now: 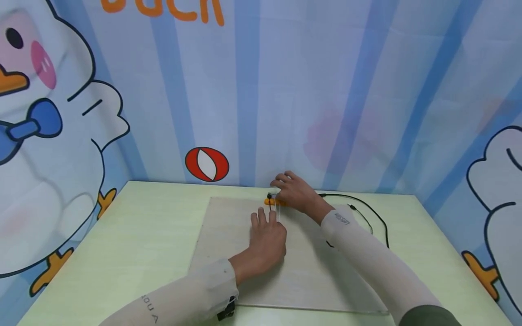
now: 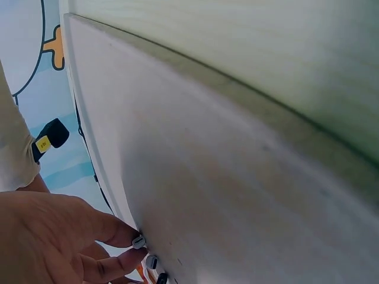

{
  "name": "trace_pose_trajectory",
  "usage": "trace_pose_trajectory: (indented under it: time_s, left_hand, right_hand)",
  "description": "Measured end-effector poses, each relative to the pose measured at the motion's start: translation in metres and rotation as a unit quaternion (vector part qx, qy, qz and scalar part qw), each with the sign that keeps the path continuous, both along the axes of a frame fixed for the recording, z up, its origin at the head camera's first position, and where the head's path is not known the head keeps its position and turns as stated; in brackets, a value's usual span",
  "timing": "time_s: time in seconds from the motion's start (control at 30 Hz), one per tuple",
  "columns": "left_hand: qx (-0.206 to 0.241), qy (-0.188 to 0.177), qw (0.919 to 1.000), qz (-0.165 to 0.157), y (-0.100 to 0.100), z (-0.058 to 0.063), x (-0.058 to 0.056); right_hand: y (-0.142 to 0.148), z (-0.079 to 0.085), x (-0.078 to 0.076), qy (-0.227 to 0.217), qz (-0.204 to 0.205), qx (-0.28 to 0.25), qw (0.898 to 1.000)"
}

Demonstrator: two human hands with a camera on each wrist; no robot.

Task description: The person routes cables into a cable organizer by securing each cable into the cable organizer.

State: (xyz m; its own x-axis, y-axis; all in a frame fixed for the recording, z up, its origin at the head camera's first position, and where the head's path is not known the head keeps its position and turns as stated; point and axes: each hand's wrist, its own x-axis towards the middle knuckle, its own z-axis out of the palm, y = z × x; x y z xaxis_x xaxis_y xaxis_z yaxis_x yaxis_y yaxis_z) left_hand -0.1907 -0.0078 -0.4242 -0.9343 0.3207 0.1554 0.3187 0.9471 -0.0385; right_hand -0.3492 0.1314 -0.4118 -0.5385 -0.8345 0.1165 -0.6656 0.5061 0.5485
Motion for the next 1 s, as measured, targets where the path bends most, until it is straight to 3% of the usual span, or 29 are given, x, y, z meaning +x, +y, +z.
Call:
trace_pose_trajectory:
  time_s: [0.47,0.7,0.73,0.8,0.93,0.97,1.0]
  left_hand:
    - [0.007,-0.014,0.9999,-0.003,0.000,0.000,0.001]
    - [0.017,0.016,0.9997,-0.008,-0.001,0.002,0.001]
    - [0.018,0.030,0.9993,-0.012,-0.001,-0.006,-0.003]
    - [0.021,0.032,0.9992,-0.013,-0.001,-0.005,-0.004]
    - [0.028,0.015,0.9995,-0.009,-0.001,-0.005,-0.009]
    - [0.029,-0.001,0.9996,-0.005,0.000,0.003,-0.006]
    - [0.031,-0.006,0.9995,-0.005,0.001,0.004,-0.008]
  right_hand:
    - [0.013,-0.005,0.011,0.008,-0.004,-0.056,0.998]
    - [0.026,-0.010,0.016,0.016,-0.021,-0.104,0.994]
    - [0.028,-0.010,0.017,0.017,-0.025,-0.113,0.993]
    - [0.032,-0.011,0.019,0.018,-0.033,-0.126,0.991]
    - [0.039,-0.012,0.025,0.022,-0.049,-0.139,0.989]
    - [0.041,-0.012,0.027,0.022,-0.053,-0.142,0.988]
    - [0.043,-0.012,0.029,0.023,-0.057,-0.145,0.987]
